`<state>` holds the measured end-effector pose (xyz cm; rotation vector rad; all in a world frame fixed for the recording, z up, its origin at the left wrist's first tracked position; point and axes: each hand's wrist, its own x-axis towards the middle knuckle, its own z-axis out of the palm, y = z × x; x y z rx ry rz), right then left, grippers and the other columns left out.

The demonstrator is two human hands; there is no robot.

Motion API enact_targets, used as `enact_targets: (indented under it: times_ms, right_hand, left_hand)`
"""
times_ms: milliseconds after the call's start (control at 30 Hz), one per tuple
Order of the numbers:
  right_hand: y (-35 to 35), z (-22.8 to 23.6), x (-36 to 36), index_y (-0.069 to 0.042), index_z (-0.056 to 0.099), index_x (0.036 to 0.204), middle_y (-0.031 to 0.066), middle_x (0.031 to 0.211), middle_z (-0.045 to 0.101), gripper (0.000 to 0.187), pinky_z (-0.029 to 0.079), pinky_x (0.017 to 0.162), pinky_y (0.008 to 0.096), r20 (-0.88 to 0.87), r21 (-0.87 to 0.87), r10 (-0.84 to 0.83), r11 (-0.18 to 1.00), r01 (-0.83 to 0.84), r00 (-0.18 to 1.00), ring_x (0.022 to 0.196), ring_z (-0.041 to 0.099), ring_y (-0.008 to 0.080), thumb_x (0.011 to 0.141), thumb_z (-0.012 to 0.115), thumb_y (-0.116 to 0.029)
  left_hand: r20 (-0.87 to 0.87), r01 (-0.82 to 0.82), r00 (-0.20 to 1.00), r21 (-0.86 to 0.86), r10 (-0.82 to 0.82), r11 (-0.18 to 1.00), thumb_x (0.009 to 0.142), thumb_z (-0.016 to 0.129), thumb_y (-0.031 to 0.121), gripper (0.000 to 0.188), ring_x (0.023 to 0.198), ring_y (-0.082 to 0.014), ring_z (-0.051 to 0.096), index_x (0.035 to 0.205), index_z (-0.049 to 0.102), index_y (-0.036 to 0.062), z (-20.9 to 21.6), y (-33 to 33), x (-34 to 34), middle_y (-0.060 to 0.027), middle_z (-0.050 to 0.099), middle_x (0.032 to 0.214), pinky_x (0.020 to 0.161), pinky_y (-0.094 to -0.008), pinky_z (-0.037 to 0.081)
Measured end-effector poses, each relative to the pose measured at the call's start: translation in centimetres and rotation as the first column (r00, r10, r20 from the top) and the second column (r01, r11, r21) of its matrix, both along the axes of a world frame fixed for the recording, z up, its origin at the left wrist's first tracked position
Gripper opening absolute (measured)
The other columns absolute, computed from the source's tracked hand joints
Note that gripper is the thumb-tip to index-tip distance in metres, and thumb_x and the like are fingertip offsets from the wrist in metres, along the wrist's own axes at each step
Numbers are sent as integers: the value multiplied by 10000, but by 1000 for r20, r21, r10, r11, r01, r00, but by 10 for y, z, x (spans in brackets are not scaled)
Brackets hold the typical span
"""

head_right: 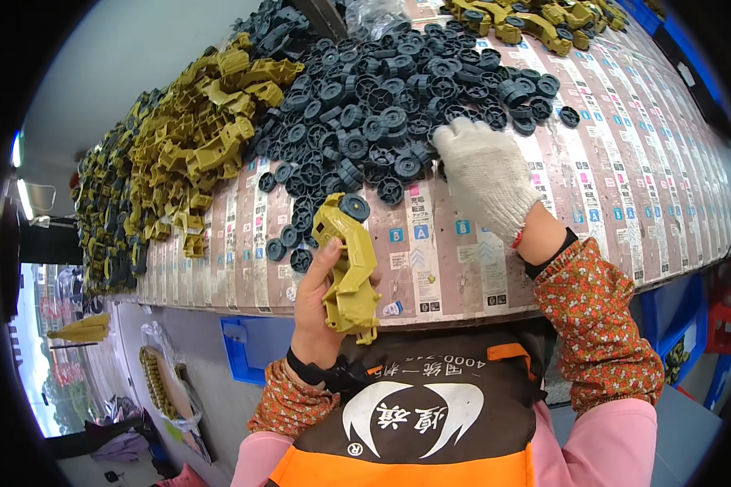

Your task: The person sits at a table and repeatedly picks up yellow plastic housings and black circular wheels. They insert the wheels into the housings one by one and place the assembled units on the table. The task involves repetitive manual assembly of small plastic components.

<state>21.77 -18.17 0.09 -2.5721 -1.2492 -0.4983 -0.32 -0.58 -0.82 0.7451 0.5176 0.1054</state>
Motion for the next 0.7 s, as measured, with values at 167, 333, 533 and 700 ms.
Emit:
enact_targets:
  times_ms: [167,333,533,700]
  right_hand:
    - [-12,10,-19,-71,636,1081,151,956,653,185,573,779,460,-66,90,-35,995,41,997,902,692,363,898,635,-44]
    - [-32,8,-26,-77,658,1204,170,966,642,316,556,813,491,-216,141,76,989,-46,973,948,682,385,893,638,-22]
    - [-31,9,-32,-62,673,1195,191,984,634,321,528,800,510,-265,168,107,984,-63,958,951,661,402,876,657,-24]
    - [-24,17,-29,-73,681,1178,186,999,640,344,534,766,500,-236,37,76,997,-69,969,945,665,390,836,686,-39]
  left_hand:
    - [49,-42,998,-107,47,993,1054,657,293,337,1006,-254,745,1322,635,91,0,1,4,-85,728,1165,895,-444,658]
    - [86,-45,995,-44,49,998,1056,663,239,338,1044,-250,733,1359,593,106,0,3,6,-74,704,1196,957,-473,642]
    - [82,-14,996,-86,21,996,1062,660,266,344,985,-233,748,1355,607,93,-5,5,3,-79,719,1177,870,-438,665]
    - [76,18,997,-152,-7,988,1070,648,345,383,898,-225,763,1336,638,69,3,2,3,-128,751,1135,740,-368,675]
